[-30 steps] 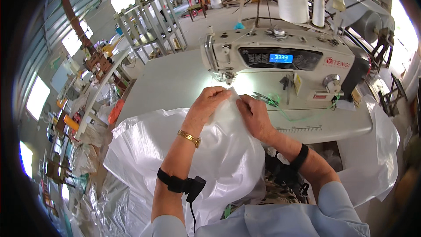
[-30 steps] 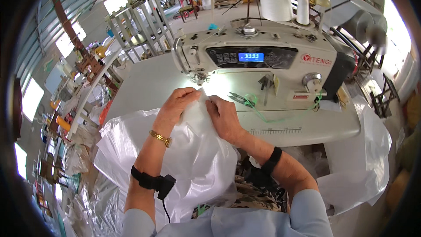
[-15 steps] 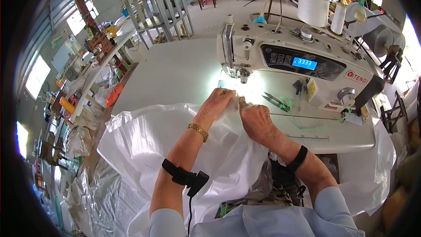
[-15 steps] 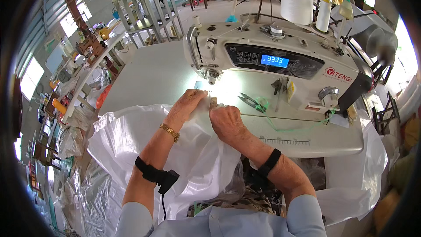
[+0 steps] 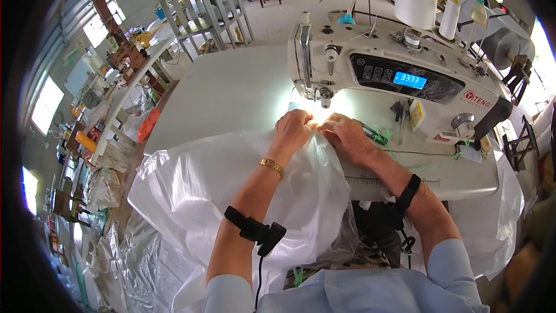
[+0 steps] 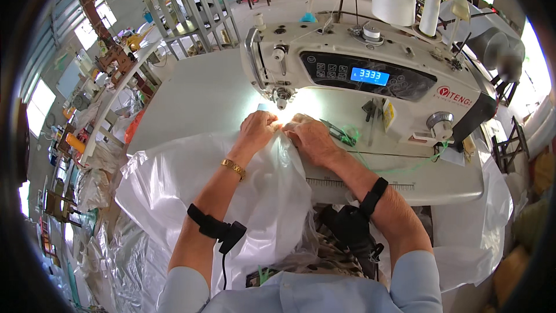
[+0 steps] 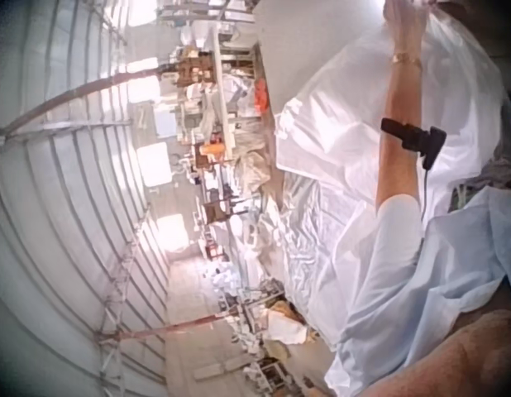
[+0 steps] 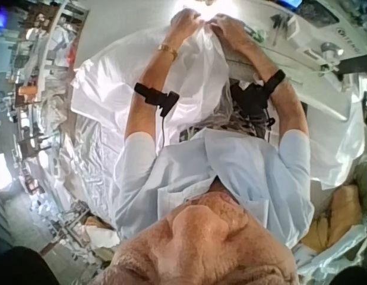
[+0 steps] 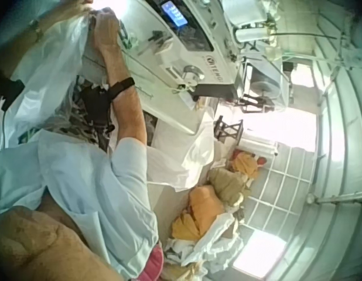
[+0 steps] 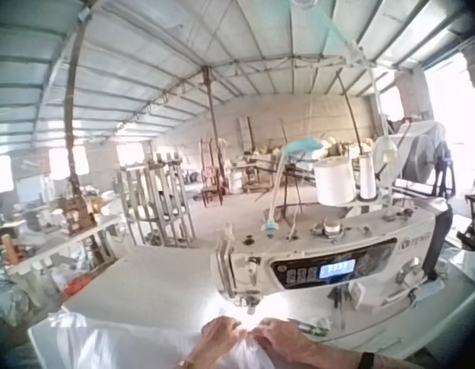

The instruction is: Sewing a large white plastic or fabric sheet using an industrial sewing machine.

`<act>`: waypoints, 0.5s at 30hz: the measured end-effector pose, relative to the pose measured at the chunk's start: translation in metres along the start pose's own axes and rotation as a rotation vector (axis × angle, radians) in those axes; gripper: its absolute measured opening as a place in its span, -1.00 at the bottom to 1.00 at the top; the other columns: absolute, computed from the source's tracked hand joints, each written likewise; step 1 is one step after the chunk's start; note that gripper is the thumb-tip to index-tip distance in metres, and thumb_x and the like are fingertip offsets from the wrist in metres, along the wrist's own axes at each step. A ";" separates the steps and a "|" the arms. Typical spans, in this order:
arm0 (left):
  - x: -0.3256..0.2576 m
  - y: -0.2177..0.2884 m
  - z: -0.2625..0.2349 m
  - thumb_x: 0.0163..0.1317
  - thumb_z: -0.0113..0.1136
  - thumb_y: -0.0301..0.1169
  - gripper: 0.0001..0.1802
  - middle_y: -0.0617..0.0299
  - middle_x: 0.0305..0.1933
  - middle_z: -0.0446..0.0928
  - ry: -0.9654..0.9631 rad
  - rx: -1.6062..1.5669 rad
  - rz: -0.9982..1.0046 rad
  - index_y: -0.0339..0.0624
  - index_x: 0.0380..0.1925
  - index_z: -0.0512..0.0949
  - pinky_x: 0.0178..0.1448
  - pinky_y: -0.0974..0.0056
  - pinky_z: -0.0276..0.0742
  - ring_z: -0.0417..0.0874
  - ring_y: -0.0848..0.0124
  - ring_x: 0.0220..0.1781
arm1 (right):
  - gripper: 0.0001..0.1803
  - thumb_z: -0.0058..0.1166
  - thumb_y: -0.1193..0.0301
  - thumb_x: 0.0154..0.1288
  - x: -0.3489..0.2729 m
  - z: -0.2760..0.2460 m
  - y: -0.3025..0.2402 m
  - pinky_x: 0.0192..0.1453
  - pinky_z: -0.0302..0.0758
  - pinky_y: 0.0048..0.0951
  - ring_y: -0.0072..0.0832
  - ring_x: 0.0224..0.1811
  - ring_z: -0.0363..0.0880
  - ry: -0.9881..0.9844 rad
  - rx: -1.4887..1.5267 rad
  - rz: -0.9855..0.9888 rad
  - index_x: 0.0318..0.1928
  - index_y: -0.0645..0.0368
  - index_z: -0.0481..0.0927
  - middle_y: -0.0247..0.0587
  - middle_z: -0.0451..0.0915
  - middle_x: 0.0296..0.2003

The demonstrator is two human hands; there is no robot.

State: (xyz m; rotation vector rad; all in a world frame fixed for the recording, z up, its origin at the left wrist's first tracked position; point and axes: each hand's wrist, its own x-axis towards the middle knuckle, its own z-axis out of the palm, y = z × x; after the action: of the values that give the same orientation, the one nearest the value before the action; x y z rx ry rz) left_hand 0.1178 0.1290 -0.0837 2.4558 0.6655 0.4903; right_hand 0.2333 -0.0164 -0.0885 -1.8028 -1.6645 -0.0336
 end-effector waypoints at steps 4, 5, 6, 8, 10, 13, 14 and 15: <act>0.000 0.004 0.003 0.12 0.30 -0.27 -0.73 -0.03 -0.27 0.69 0.107 0.004 -0.015 -0.26 -0.30 0.68 -0.04 0.10 0.55 0.69 0.06 -0.13 | -0.76 -0.03 0.40 0.28 0.000 0.008 0.005 0.08 0.45 -0.16 -0.20 -0.01 0.53 0.026 -0.058 -0.086 -0.15 0.18 0.67 -0.15 0.59 -0.12; -0.002 0.001 0.003 0.09 0.32 -0.29 -0.76 0.03 -0.29 0.67 0.177 0.060 0.018 -0.24 -0.34 0.67 -0.01 0.10 0.51 0.67 0.10 -0.13 | -0.76 -0.03 0.40 0.28 0.001 0.008 0.002 0.08 0.45 -0.16 -0.20 -0.01 0.53 0.019 -0.054 -0.087 -0.15 0.18 0.67 -0.15 0.59 -0.12; -0.004 -0.002 0.003 0.06 0.35 -0.31 -0.79 0.08 -0.31 0.65 0.247 0.118 0.051 -0.21 -0.37 0.66 0.01 0.11 0.48 0.64 0.13 -0.13 | -0.75 -0.04 0.39 0.29 0.002 0.007 -0.002 0.11 0.43 -0.17 -0.23 0.02 0.52 -0.008 -0.140 -0.125 -0.13 0.18 0.65 -0.17 0.59 -0.11; -0.009 -0.006 0.004 0.04 0.36 -0.33 -0.80 0.18 -0.34 0.57 0.521 0.329 0.249 -0.16 -0.35 0.63 0.04 0.12 0.39 0.57 0.20 -0.14 | -0.74 -0.05 0.38 0.30 0.003 0.007 -0.007 0.14 0.41 -0.17 -0.27 0.04 0.51 -0.041 -0.224 -0.166 -0.12 0.18 0.64 -0.19 0.60 -0.10; -0.025 0.003 0.000 0.06 0.35 -0.33 -0.77 0.16 -0.27 0.58 0.396 0.245 0.236 -0.18 -0.30 0.62 0.05 0.11 0.40 0.57 0.18 -0.10 | -0.73 -0.02 0.39 0.27 -0.001 0.007 -0.005 0.16 0.39 -0.20 -0.29 0.07 0.50 -0.040 -0.386 -0.173 -0.07 0.17 0.61 -0.20 0.59 -0.09; -0.055 0.014 -0.001 0.12 0.29 -0.34 -0.64 0.05 -0.05 0.55 0.195 -0.003 0.223 -0.26 -0.09 0.55 0.16 0.06 0.40 0.52 0.10 0.08 | -0.75 -0.02 0.39 0.29 -0.004 0.006 -0.013 0.15 0.39 -0.17 -0.28 0.07 0.49 -0.027 -0.379 -0.101 -0.07 0.18 0.58 -0.21 0.59 -0.10; -0.062 0.018 -0.005 0.14 0.27 -0.34 -0.59 0.00 0.01 0.53 0.162 0.001 0.263 -0.28 -0.02 0.52 0.22 0.05 0.38 0.49 0.06 0.14 | -0.75 -0.02 0.39 0.29 -0.004 0.008 -0.016 0.15 0.39 -0.17 -0.28 0.07 0.49 -0.026 -0.379 -0.096 -0.07 0.18 0.58 -0.21 0.59 -0.10; -0.066 0.020 -0.008 0.16 0.25 -0.34 -0.53 -0.05 0.08 0.50 0.126 0.004 0.305 -0.31 0.06 0.48 0.28 0.05 0.37 0.46 0.02 0.20 | -0.78 -0.02 0.39 0.30 -0.001 0.010 -0.019 0.14 0.39 -0.15 -0.27 0.07 0.49 -0.038 -0.367 -0.051 -0.09 0.17 0.58 -0.21 0.59 -0.11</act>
State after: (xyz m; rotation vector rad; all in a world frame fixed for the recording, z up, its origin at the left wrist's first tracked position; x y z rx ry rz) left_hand 0.0675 0.0814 -0.0790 2.5579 0.3388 0.7665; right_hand 0.2123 -0.0139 -0.0881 -2.0350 -1.8222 -0.3497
